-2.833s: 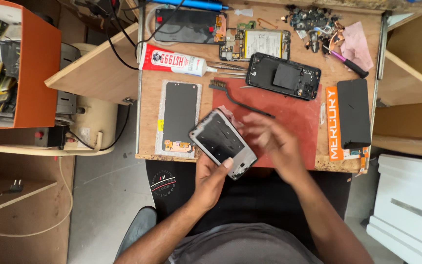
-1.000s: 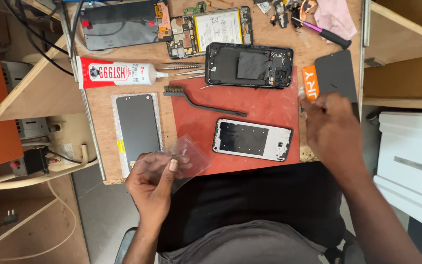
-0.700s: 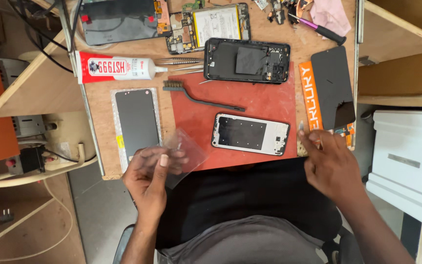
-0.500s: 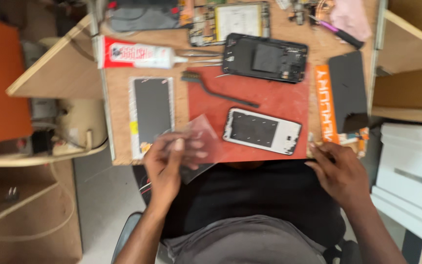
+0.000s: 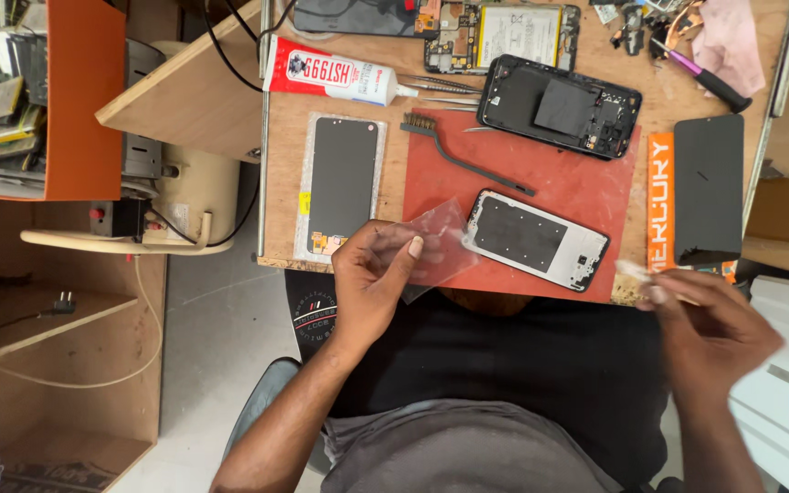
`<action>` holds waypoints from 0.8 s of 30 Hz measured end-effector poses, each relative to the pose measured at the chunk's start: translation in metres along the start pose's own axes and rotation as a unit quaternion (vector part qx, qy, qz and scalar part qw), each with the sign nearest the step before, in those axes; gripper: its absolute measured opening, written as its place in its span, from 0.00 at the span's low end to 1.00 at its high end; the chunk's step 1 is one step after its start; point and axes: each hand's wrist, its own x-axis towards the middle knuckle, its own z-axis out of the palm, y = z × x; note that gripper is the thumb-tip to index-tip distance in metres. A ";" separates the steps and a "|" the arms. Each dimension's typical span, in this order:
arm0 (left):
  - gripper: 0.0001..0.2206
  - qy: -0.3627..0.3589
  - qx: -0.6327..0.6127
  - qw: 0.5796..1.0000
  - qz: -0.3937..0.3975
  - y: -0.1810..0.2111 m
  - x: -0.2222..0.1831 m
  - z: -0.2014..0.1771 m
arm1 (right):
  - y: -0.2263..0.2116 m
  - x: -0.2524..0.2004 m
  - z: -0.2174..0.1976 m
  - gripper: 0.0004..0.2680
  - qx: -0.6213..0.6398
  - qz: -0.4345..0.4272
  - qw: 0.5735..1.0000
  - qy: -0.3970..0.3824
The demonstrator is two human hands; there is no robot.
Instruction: The person removes adhesive residue from the back housing of a disassembled smartphone using a small metal tool and a cloth. They scrape and wipe the surface repeatedly, then peel a protective film from a replacement screen and place it on the table.
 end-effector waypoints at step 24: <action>0.04 0.083 0.249 0.947 0.187 0.022 0.002 0.000 | -0.082 0.012 0.168 0.06 0.037 -0.188 0.975 -0.115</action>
